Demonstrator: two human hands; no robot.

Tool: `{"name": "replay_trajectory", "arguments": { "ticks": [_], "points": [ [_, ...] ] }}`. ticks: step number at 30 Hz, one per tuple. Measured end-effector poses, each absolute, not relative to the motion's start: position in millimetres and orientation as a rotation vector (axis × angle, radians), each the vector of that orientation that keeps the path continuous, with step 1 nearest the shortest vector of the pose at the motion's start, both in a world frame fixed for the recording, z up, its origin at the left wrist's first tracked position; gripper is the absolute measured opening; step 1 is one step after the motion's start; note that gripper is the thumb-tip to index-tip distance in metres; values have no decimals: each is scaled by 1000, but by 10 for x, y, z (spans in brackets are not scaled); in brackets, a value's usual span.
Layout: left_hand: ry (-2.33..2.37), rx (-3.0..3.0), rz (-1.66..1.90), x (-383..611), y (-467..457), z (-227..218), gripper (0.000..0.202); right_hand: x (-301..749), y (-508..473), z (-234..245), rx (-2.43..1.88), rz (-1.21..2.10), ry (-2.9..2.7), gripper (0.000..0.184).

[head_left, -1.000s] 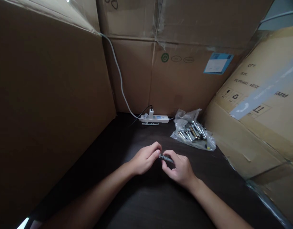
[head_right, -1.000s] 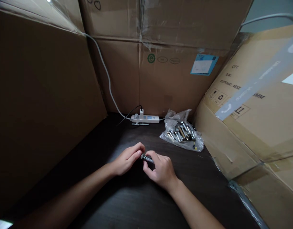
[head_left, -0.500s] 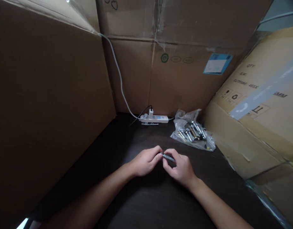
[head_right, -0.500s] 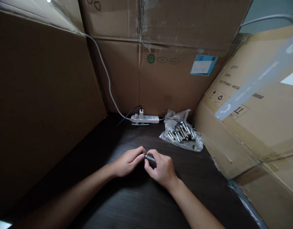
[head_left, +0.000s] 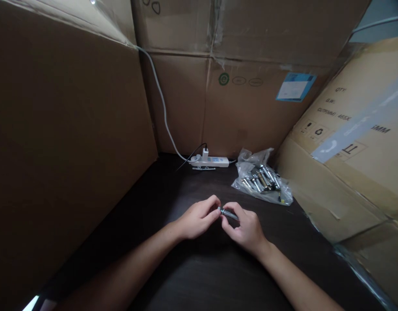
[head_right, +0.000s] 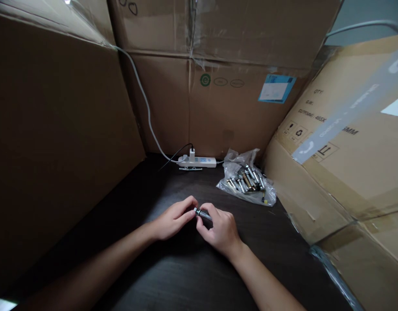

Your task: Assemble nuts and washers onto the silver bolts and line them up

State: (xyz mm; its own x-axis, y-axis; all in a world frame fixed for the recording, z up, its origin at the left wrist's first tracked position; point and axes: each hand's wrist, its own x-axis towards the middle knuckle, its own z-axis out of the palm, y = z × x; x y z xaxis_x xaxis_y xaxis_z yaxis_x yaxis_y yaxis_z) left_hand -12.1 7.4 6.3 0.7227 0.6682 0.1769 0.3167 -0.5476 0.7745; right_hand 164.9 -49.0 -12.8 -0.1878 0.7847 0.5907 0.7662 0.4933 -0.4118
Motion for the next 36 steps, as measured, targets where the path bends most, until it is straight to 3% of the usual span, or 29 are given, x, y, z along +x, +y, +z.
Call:
{"name": "replay_trajectory", "arguments": {
  "ticks": [4,17,22,26,36],
  "points": [
    [747,2192,555,-123,66,64,15,1649,-485,-135,-1286,32,-1947,14],
    [752,2170,504,-94,114,4,44,1643,-493,-136,-1254,32,-1978,15],
    [715,2093,643,-120,91,41,17,1646,-490,-143,-1281,34,-1953,14],
    [718,2109,627,-115,90,32,11,1647,-491,-153,-1290,46,-1948,15],
    [828,2159,558,-70,131,-45,39,1642,-496,-153,-1263,72,-1966,15]
  ]
}}
